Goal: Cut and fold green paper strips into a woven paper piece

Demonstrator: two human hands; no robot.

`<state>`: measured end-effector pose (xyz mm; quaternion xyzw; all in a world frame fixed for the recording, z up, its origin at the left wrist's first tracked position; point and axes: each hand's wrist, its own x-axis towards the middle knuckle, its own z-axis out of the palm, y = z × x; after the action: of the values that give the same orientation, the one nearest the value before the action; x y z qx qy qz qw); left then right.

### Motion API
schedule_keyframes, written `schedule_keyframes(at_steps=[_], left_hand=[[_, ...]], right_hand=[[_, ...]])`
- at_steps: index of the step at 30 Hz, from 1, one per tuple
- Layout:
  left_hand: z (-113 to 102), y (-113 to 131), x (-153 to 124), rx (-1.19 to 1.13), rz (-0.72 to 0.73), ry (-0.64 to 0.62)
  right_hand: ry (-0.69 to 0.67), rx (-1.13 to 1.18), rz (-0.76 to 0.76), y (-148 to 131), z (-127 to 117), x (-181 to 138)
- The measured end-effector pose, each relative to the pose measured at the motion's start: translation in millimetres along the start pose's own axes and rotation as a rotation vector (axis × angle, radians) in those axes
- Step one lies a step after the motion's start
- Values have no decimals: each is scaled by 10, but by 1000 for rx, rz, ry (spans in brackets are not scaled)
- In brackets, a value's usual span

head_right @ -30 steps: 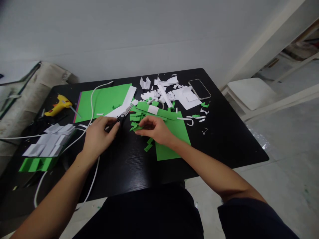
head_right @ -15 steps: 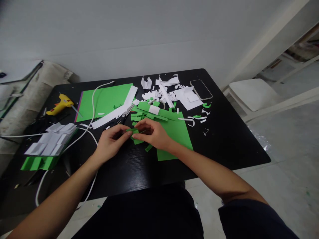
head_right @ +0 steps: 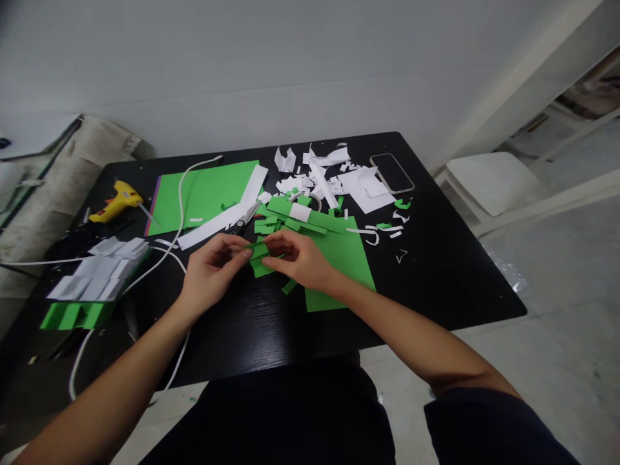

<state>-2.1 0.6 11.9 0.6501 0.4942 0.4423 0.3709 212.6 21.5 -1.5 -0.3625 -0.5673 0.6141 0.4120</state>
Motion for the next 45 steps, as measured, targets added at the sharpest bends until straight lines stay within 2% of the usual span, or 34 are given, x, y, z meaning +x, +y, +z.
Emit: schedule_keyframes(at_steps=[10,13,17,22,29,34,41,45], left_hand=[[0,15,-12,-3,81,15],[-25,20,-18,67,122,16],[-58,50,-25,198,257,62],[-42,63,-31,272,411,139],[-21,-21,-20,259,520,170],[-21,-24,-15,238,531,139],[-9,-4,-22,168,489,81],[0,8,-26,111,441,62]], right_hand=[[21,-14,-20,77,-9,22],[43,-49,-98,34,-16,17],[159,-279,-248,-62,-27,-21],[15,-232,-178,-88,1,-82],[18,-133,-202,-29,20,-67],[24,-90,-164,-26,35,-66],[94,-206,-253,-15,38,-77],[113,-190,-280,-24,40,-81]])
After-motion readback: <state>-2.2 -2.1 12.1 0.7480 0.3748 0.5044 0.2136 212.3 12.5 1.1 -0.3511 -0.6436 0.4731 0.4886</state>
